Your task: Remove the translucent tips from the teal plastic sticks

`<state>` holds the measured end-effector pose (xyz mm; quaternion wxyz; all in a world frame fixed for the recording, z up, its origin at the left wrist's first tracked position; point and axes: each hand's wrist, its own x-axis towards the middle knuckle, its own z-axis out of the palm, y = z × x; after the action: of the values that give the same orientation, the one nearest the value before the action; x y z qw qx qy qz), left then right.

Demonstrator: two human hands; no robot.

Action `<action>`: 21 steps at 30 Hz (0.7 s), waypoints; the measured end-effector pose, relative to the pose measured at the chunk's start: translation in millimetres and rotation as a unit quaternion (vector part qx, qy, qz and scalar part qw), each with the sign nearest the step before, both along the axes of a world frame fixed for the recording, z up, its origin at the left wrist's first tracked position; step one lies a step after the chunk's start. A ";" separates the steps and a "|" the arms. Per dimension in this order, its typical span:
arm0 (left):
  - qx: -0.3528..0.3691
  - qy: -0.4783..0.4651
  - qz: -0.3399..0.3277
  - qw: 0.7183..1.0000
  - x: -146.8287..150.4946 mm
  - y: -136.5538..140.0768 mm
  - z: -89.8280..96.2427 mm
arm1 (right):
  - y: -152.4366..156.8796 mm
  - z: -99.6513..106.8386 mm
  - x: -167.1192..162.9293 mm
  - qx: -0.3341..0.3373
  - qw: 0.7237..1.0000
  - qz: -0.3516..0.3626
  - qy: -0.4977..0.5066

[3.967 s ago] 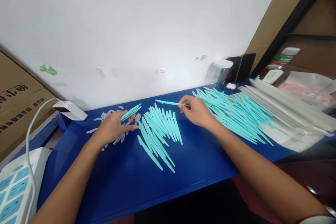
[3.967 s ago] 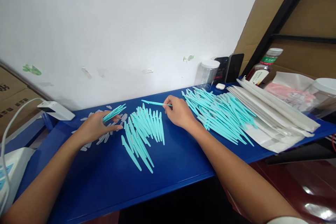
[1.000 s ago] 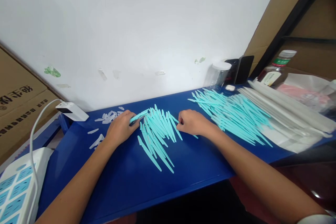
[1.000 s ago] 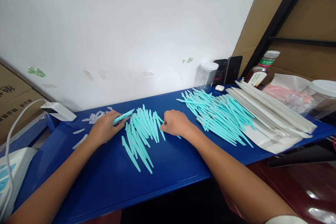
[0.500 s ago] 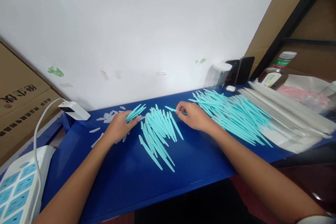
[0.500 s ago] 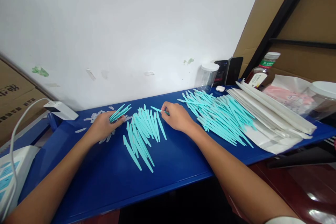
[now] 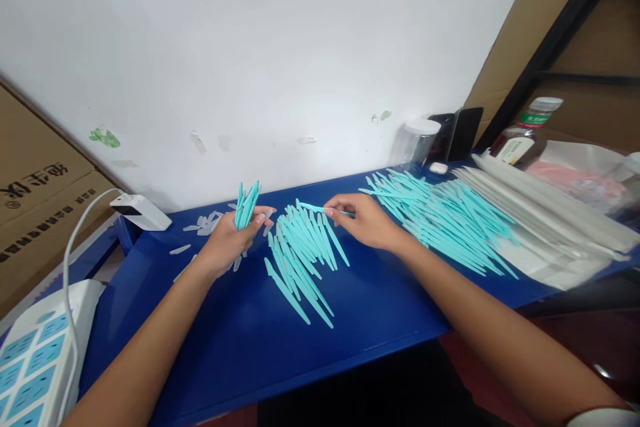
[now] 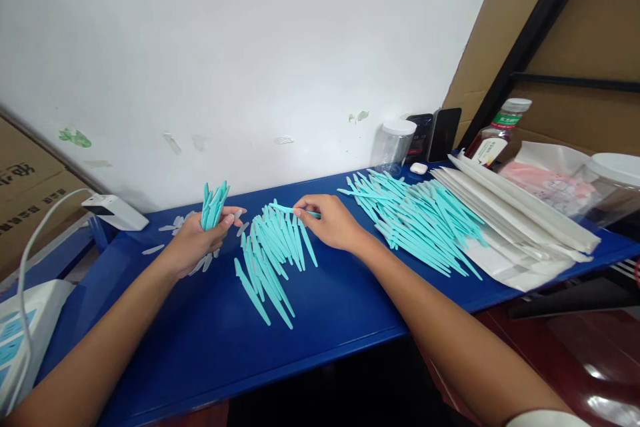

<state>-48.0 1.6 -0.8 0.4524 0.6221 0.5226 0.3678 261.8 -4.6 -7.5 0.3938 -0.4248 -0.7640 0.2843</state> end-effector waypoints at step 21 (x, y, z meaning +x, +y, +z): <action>-0.083 -0.123 -0.014 0.989 17.4 -12.5 11.1 | -8.4 11.5 -6.0 -0.027 0.999 0.017 -0.014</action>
<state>-30.6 -10.9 10.3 0.5681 0.5397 0.4830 0.3908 255.8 -13.0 4.0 0.3660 -0.4261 -0.7687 0.3059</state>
